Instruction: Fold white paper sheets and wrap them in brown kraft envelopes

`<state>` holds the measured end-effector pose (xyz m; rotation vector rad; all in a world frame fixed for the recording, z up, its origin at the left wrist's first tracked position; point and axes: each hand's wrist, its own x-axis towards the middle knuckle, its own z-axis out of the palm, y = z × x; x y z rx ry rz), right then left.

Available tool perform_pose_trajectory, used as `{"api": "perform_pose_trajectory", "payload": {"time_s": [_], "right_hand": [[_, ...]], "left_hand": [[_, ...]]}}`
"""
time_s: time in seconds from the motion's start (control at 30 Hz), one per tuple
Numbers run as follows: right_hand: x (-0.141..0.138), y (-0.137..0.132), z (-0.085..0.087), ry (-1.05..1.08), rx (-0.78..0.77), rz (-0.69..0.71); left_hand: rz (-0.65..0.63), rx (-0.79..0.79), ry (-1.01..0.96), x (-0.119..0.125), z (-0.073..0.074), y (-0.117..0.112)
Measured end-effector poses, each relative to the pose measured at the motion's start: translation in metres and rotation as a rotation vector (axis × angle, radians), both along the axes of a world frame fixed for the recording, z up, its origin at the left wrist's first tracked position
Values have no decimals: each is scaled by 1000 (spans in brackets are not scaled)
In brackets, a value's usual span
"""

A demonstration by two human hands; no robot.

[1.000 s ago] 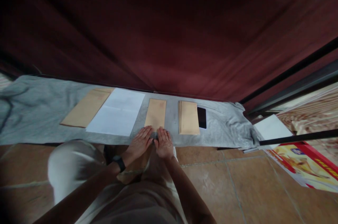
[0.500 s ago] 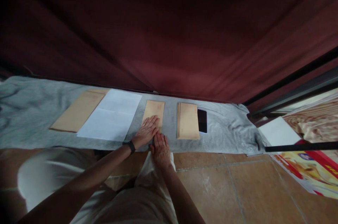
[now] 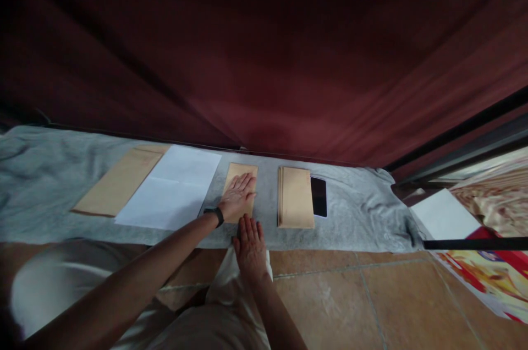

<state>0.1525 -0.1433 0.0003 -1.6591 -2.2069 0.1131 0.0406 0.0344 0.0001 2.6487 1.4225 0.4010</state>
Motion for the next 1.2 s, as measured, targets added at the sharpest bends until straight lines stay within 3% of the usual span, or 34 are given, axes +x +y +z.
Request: {"api": "perform_pose_trajectory", "payload": {"time_s": [0.5, 0.9, 1.2], "right_hand": [[1, 0, 1, 2, 7, 1], [1, 0, 3, 10, 11, -2], [-7, -6, -3, 18, 47, -94]], "left_hand": [[137, -17, -8, 0, -7, 29], [175, -18, -24, 2, -1, 20], [191, 7, -23, -15, -4, 5]]}}
